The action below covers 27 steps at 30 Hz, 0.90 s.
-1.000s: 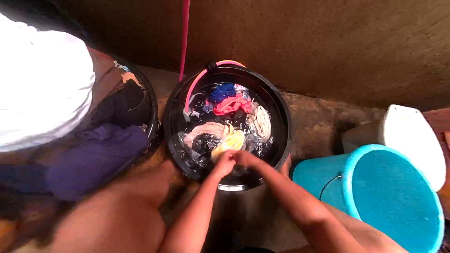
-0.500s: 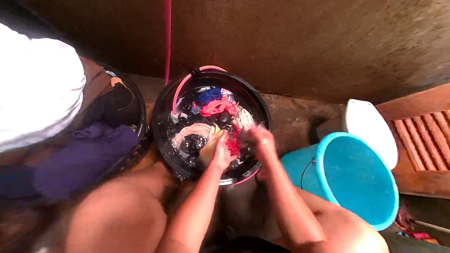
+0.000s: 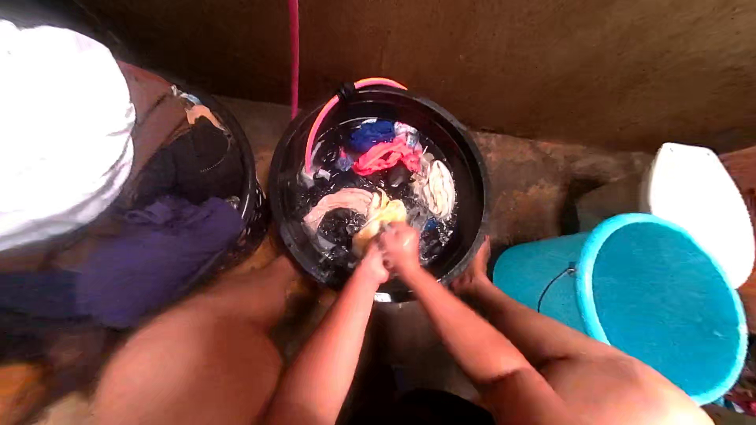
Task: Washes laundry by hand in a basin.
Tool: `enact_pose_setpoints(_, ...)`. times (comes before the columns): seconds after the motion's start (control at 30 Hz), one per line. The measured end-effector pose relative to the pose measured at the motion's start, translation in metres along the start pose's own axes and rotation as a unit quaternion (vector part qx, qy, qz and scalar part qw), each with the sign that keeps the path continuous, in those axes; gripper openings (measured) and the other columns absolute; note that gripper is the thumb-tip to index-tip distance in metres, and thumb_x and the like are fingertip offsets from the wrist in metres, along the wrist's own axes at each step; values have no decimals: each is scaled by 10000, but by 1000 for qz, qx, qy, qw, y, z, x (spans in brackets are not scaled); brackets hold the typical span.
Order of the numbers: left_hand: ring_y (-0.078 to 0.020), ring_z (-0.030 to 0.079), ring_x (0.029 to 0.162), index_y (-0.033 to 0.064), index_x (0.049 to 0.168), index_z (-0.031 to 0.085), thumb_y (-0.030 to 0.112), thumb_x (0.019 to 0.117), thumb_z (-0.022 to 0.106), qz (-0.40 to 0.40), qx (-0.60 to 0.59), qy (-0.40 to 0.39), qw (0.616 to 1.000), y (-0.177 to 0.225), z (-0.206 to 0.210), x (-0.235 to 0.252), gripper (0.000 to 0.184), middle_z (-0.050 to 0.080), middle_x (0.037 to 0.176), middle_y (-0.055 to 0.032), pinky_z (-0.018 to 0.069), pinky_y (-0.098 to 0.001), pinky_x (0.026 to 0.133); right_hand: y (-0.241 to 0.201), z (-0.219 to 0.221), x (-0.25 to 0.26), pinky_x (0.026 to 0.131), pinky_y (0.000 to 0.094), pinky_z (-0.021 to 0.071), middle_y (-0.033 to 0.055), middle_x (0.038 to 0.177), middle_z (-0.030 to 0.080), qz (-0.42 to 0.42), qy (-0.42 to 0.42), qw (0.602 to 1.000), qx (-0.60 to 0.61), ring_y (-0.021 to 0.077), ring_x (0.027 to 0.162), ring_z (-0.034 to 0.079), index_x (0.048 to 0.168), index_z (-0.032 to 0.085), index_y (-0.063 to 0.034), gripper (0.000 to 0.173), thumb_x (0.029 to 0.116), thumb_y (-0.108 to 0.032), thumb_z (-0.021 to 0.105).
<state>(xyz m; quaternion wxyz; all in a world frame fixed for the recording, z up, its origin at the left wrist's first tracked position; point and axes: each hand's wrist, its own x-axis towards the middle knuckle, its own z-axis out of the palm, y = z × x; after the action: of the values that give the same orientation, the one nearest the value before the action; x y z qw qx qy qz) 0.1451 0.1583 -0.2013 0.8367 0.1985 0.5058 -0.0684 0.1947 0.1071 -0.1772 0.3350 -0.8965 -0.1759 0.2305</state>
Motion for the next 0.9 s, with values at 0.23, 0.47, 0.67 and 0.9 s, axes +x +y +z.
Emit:
enact_pose_setpoints(0.23, -258, 579, 1022, 143, 1411, 548, 559, 1080, 384, 72, 201, 102, 972, 27, -51, 43, 556, 617, 1226, -146, 486, -452, 839, 99, -30, 81, 1066, 704, 397, 349, 1494, 421, 83, 109, 980, -142, 557, 1348, 439, 1427, 561, -56, 651, 953, -485, 684)
enact_pose_setpoints(0.47, -371, 500, 1364, 100, 1558, 413, 397, 1118, 417, 45, 327, 59, 942, 8, -59, 72, 531, 490, 1510, -230, 430, -566, 1095, 125, 45, 92, 1065, 687, 423, 324, 1542, 391, 49, -183, 962, -195, 556, 1377, 417, 1497, 481, -75, 706, 901, -316, 774)
enact_pose_setpoints(0.67, -316, 603, 1235, 127, 1476, 534, 283, 1086, 518, 84, 145, 94, 981, 8, -59, 74, 420, 599, 1393, -184, 517, -509, 994, 130, 44, 107, 1218, 664, 229, 257, 1646, 300, 25, -283, 920, -270, 467, 1527, 257, 1597, 354, -62, 694, 1009, -322, 614)
enact_pose_setpoints(0.9, -153, 606, 1185, 8, 1462, 466, 266, 1144, 292, 116, 65, -18, 991, 17, -36, 49, 445, 608, 1363, -130, 508, -318, 1005, 21, 41, -9, 837, 494, 583, 177, 1016, 693, -64, -35, 997, -13, 294, 933, 692, 928, 715, 19, 356, 966, -333, 674)
